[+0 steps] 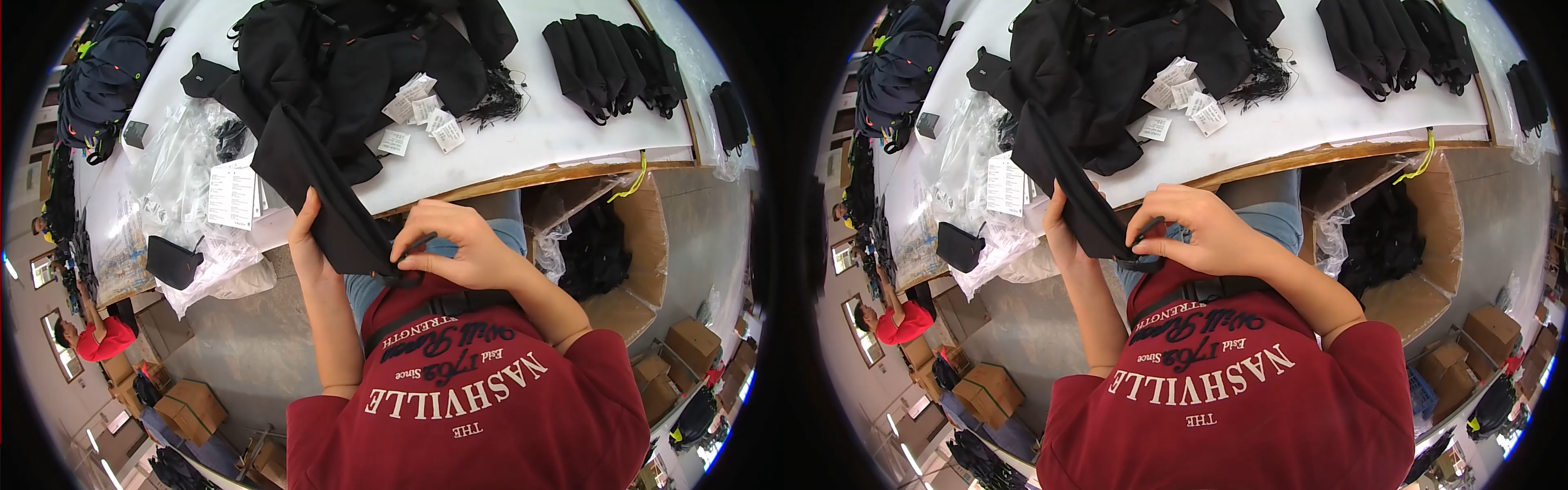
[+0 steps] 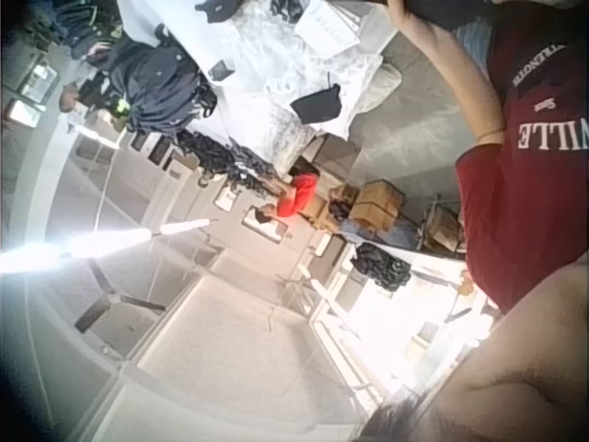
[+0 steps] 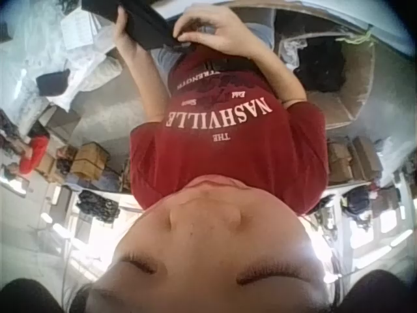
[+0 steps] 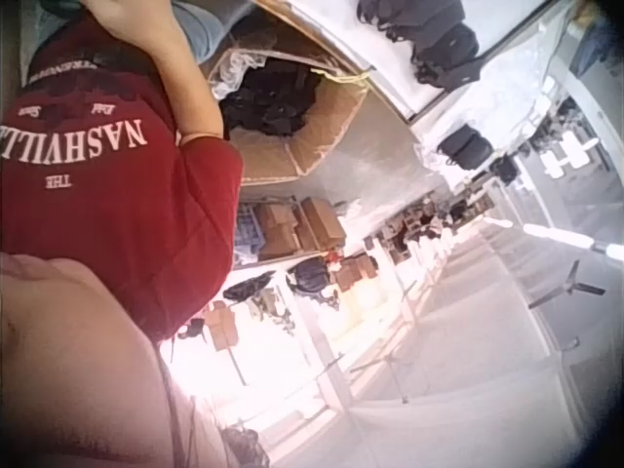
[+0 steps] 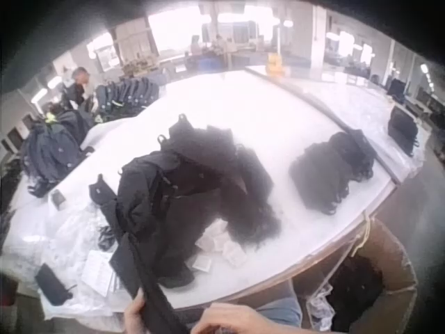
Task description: Inspecting small black gear pouches and inserting tags and desiccant packets before stacking them.
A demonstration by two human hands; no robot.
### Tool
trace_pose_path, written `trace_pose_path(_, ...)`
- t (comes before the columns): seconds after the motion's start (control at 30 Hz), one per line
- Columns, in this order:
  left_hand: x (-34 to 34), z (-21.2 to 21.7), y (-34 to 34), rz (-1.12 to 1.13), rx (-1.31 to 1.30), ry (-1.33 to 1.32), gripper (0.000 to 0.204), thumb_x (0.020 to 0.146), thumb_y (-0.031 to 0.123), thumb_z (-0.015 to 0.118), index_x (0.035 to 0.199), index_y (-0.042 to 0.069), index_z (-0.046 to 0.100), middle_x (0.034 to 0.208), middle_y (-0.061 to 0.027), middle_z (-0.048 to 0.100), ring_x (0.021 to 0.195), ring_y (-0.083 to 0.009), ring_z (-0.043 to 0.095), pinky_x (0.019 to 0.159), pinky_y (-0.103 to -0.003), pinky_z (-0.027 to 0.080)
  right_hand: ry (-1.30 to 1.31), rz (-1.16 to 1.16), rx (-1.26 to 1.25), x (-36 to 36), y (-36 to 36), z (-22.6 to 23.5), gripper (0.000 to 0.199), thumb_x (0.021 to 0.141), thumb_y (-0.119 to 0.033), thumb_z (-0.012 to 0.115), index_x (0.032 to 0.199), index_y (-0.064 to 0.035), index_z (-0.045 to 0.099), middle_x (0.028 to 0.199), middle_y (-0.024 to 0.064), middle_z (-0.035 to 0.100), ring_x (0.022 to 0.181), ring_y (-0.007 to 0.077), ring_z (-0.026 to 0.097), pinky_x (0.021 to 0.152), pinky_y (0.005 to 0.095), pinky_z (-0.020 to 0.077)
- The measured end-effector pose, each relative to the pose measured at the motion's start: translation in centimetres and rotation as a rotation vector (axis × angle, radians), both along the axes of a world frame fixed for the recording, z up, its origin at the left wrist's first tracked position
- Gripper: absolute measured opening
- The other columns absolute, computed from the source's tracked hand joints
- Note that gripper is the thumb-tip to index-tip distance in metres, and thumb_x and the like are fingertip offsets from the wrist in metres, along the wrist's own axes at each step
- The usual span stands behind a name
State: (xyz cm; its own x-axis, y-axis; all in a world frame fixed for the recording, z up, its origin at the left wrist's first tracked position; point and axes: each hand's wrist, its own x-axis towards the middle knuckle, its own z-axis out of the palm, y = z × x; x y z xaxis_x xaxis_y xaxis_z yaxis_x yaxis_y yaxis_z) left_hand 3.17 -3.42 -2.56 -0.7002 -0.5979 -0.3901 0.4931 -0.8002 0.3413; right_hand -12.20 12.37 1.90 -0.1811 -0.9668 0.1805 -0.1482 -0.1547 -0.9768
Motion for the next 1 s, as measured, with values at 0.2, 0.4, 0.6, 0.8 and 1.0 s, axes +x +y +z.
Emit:
trace_pose_path(0.2,-2.5,3.4,1.9,0.093,-0.137,-0.241,0.035,0.092,0.017,0.051,0.12,-0.003,0.05,0.114,-0.0149,0.061,0.103,-0.0287,0.06,0.09,-0.039,0.049,0.505,-0.219,-0.1,-1.2,-0.2,2.3,0.052,0.066,-0.016,0.074,0.115,-0.0166,0.057,0.115,0.0075,0.055,0.112,0.0272,0.047,0.096,0.0389,0.0328)
trace_pose_path(0.4,-0.9,2.7,3.0,-0.118,-0.069,-0.041,0.041,0.093,0.021,0.049,0.127,0.0,0.042,0.128,-0.014,0.048,0.116,-0.0263,0.05,0.096,-0.04,0.045,0.733,-0.15,-0.031,-2.1,-1.6,0.4,0.06,0.062,-0.001,0.071,0.119,-0.015,0.058,0.112,0.0068,0.059,0.1,0.0217,0.059,0.087,0.0316,0.0445)
trace_pose_path(0.6,1.0,2.8,1.7,0.054,-1.132,-0.8,0.072,0.079,0.011,0.069,0.138,0.007,0.03,0.138,-0.0153,0.035,0.119,-0.0276,0.046,0.098,-0.038,0.041,0.047,-0.135,0.036,-3.4,-0.7,0.9,0.047,0.068,0.005,0.07,0.112,-0.0061,0.059,0.105,0.0093,0.063,0.096,0.0221,0.063,0.084,0.0292,0.0482)
trace_pose_path(0.8,1.4,3.9,0.2,-0.041,-1.354,-0.457,0.051,0.072,0.001,0.073,0.119,0.001,0.053,0.119,-0.0147,0.055,0.104,-0.0227,0.056,0.089,-0.031,0.044,-0.257,-0.105,0.099,-4.4,0.5,0.8,0.041,0.069,0.006,0.07,0.108,-0.0032,0.061,0.101,0.0064,0.062,0.096,0.017,0.061,0.085,0.0271,0.0467)
trace_pose_path(1.0,1.1,5.1,0.2,-0.024,-1.641,-0.592,0.029,0.058,-0.002,0.078,0.085,0.003,0.07,0.099,-0.0119,0.061,0.089,-0.0218,0.06,0.078,-0.031,0.048,0.085,-0.115,0.085,-7.2,0.8,1.2,0.042,0.059,0.007,0.069,0.098,-0.0077,0.068,0.09,-0.002,0.061,0.06,0.0069,0.037,0.053,0.0212,0.0303)
